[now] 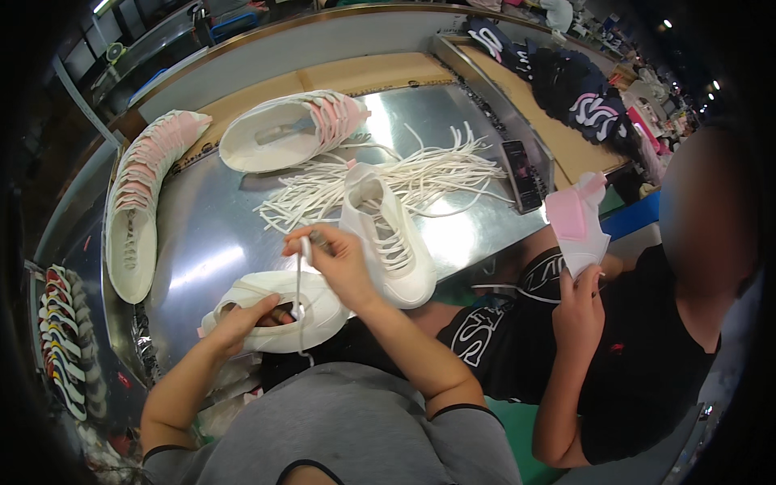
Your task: The person laces white sneakers by threading white shoelaces through the eyelets of the shoe uppers while seated at a metal workstation.
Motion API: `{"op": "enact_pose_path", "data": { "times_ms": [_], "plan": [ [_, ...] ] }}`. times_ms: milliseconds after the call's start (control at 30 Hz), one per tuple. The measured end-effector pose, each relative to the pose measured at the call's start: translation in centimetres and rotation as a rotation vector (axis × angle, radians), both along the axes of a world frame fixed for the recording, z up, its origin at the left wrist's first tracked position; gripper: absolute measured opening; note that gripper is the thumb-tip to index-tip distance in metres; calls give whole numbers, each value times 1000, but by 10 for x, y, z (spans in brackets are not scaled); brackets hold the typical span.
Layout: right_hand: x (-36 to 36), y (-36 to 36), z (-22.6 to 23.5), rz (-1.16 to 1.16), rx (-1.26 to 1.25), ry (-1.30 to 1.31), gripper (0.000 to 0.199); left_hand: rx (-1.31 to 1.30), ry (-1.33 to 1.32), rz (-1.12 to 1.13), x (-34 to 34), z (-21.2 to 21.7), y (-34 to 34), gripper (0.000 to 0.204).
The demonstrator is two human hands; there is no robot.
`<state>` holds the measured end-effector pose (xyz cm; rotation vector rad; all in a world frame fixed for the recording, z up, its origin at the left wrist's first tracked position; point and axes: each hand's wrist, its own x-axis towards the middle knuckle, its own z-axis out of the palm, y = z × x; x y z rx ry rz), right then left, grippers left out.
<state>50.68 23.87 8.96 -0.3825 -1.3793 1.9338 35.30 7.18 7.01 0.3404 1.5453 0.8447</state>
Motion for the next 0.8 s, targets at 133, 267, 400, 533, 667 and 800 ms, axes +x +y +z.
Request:
{"op": "enact_pose_path", "data": {
  "times_ms": [133, 267, 400, 533, 667, 800],
  "plan": [
    [13, 2, 28, -14, -50, -102, 21, 278, 62, 132, 18, 16, -6, 31],
    [30, -20, 9, 115, -214, -221, 14, 287, 175, 244, 26, 17, -1, 28],
    [32, -54, -32, 298, -281, -380, 18, 391, 266, 350, 25, 9, -3, 26],
    [25, -62, -33, 237, -284, -343, 17, 451, 376, 301, 30, 8, -6, 24],
    [27, -68, -17, 186, -291, -325, 18, 472, 348, 315, 24, 0, -11, 25],
    [24, -65, -3, 176, -286, -319, 16, 491, 261, 329, 21, -2, -13, 26]
  ]
}}
